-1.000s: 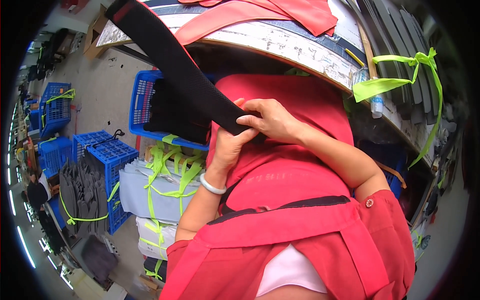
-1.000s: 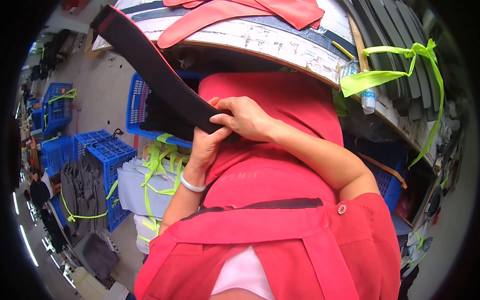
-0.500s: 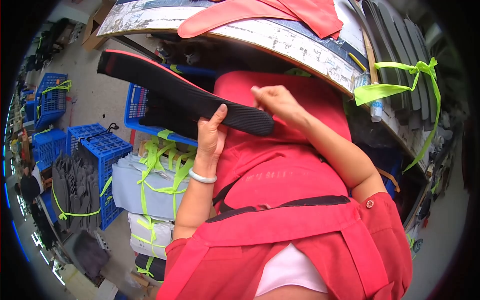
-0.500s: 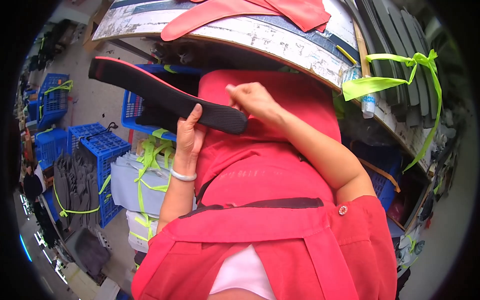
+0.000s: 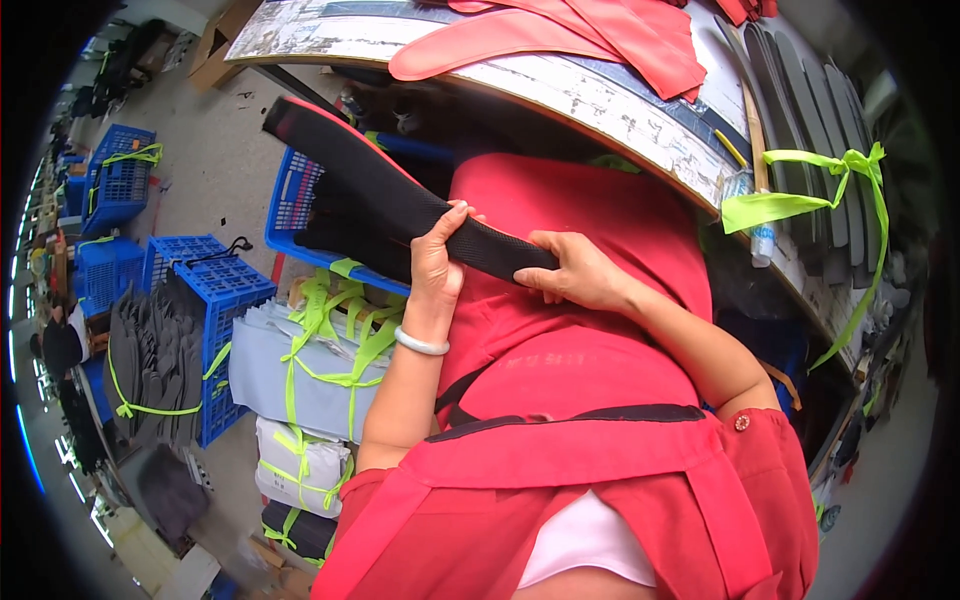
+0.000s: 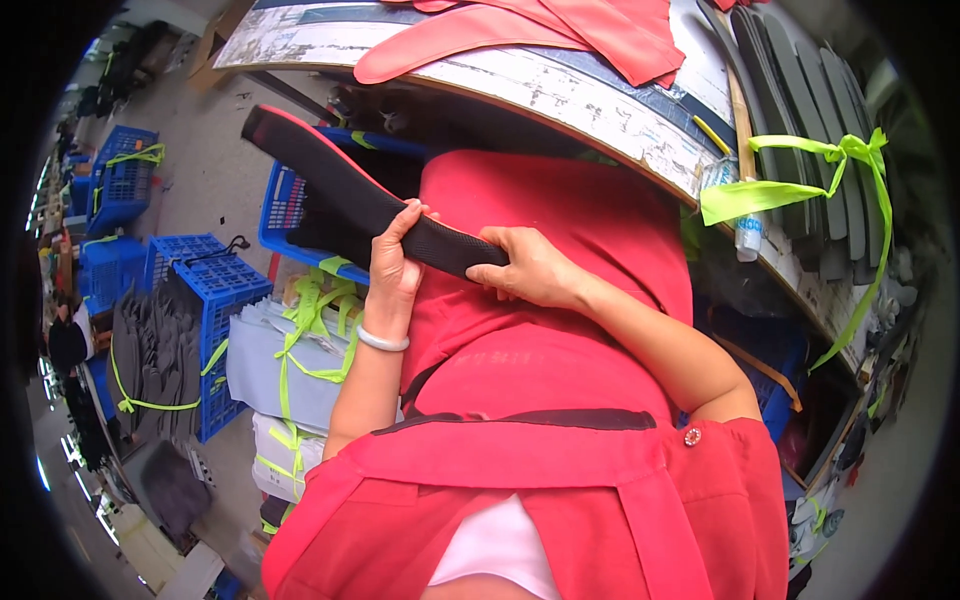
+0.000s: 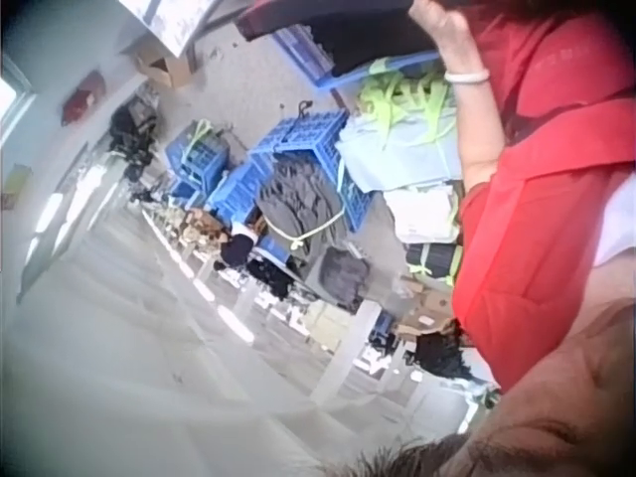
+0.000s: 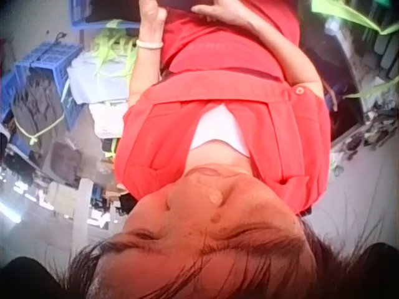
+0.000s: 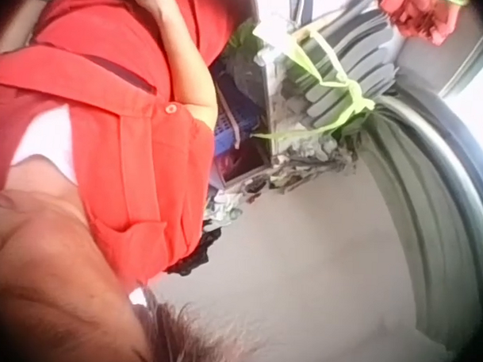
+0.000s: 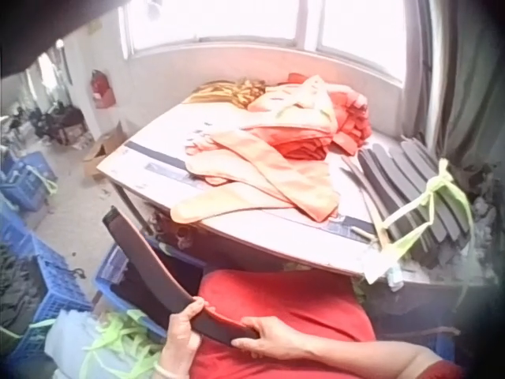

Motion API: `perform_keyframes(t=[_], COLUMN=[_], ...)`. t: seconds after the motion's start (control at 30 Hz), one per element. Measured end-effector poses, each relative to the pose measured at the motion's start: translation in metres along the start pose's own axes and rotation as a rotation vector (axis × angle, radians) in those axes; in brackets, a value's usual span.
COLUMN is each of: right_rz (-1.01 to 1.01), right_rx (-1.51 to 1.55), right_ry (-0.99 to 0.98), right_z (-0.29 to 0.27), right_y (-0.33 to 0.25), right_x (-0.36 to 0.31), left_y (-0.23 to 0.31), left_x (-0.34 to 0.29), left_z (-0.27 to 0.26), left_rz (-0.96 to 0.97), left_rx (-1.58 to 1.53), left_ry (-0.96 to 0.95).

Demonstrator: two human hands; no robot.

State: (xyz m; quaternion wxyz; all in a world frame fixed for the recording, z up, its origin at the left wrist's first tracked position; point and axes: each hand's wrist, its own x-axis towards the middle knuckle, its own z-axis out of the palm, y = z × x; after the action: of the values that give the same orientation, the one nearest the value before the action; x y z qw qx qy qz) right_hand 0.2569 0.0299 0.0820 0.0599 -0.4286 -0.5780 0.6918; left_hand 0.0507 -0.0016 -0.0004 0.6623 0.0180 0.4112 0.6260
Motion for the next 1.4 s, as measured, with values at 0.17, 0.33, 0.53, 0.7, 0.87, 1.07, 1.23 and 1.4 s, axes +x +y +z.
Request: perform_keyframes(t=[0.17,0.33,0.53,0.7,0.87,1.07,1.23,1.4], right_rz=[0.02,0.077,0.038,-0.207,-0.206,-0.252,-0.31,-0.599], right_rx=[-0.013,0.034,-0.181,-0.74,-0.606,-0.703,-1.06,-1.315], right_ry=[-0.021,-0.084,-0.109,0.28,0.209,0.279,0.191,-0.081], right_z=[-0.006,-0.01,-0.042,-0.011,-0.029,-0.024,-0.093,-0.06], right_y=[0.002,-0.01,0.0,-0.017,-0.011,-0.016,-0.013,-0.073], right_x=[0.001,-0.014,-0.015,0.013,0.026,0.039,0.023,0.037], left_y=[0.013,0.057,0.066,0.032,0.037,0.042,0.116,0.094], left_x=[0.003,0.023,0.014,0.018,0.022,0.018,0.0,-0.06], left_z=[0.001,-0.026,-0.012,0.025,0.009,0.024,-0.034,0.046], left_rz=[0.028,0.104,0.237,0.349,0.291,0.361,1.192,0.318], left_rx=[-0.035,-0.125,0.1,0.014,-0.038,-0.087,1.048,1.548], left_ry=[0.028,0.053,0.11,0.143,0.04,0.071,0.594,-0.447])
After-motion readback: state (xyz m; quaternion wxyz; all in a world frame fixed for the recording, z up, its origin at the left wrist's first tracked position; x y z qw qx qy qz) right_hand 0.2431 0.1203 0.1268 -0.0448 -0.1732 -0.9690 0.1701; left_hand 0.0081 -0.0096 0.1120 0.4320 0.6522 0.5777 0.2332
